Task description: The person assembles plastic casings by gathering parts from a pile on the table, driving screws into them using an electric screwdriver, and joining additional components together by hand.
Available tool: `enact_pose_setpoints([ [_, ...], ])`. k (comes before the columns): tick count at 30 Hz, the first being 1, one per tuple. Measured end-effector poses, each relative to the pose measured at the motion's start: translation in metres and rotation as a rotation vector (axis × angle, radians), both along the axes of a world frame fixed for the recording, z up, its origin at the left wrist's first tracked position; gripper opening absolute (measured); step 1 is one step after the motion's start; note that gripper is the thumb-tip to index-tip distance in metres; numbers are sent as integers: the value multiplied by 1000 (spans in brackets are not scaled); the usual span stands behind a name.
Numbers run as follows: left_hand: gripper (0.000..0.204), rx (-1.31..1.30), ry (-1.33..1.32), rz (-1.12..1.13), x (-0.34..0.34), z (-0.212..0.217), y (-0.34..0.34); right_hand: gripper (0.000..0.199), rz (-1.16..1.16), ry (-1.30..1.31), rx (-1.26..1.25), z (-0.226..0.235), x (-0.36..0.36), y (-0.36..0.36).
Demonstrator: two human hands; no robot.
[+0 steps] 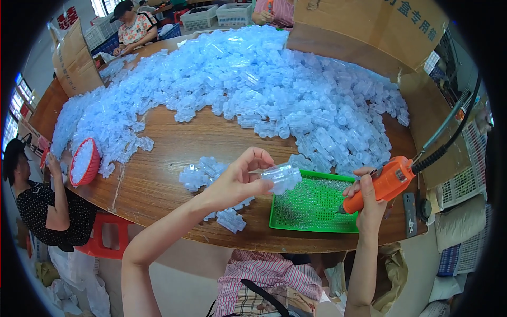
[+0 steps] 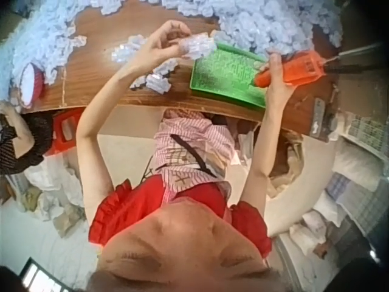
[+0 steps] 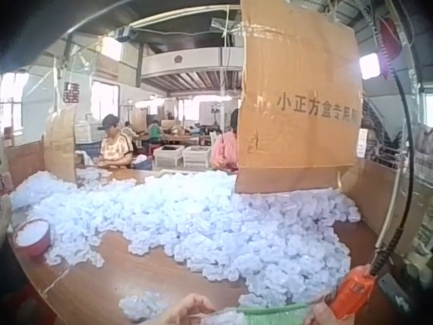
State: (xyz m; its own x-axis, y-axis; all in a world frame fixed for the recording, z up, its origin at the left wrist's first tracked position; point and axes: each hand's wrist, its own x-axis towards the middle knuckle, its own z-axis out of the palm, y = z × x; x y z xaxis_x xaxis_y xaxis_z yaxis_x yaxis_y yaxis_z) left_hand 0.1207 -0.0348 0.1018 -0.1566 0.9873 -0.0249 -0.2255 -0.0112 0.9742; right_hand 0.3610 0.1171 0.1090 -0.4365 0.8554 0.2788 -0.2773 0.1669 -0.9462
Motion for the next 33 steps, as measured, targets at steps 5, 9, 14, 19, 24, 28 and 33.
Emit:
enact_pose_setpoints([
  [5, 32, -47, -30, -88, 19, 8, -6, 27, -26, -38, 0, -2, 13, -2],
  [9, 22, -154, 63, -240, 43, 9, -15, 36, -98, -44, 66, -4, 13, -8],
  [14, 24, 149, 713, -262, 80, -27, -9, 49, -18, -39, 96, -19, 20, -13],
  [19, 19, 265, 1047, -117, 102, -45, 3, 35, 40, 216, 10, -40, 20, -18],
  [24, 18, 167, 1008, -33, 112, -59, 2, 54, 13, 61, 60, -51, 18, -18],
  [28, 21, 182, 1025, -12, 115, -55, 3, 54, 6, 55, 57, -54, 17, -18],
  [33, 40, 287, 896, 51, 122, -59, 3, 56, -3, 40, 57, -56, 17, -17],
])
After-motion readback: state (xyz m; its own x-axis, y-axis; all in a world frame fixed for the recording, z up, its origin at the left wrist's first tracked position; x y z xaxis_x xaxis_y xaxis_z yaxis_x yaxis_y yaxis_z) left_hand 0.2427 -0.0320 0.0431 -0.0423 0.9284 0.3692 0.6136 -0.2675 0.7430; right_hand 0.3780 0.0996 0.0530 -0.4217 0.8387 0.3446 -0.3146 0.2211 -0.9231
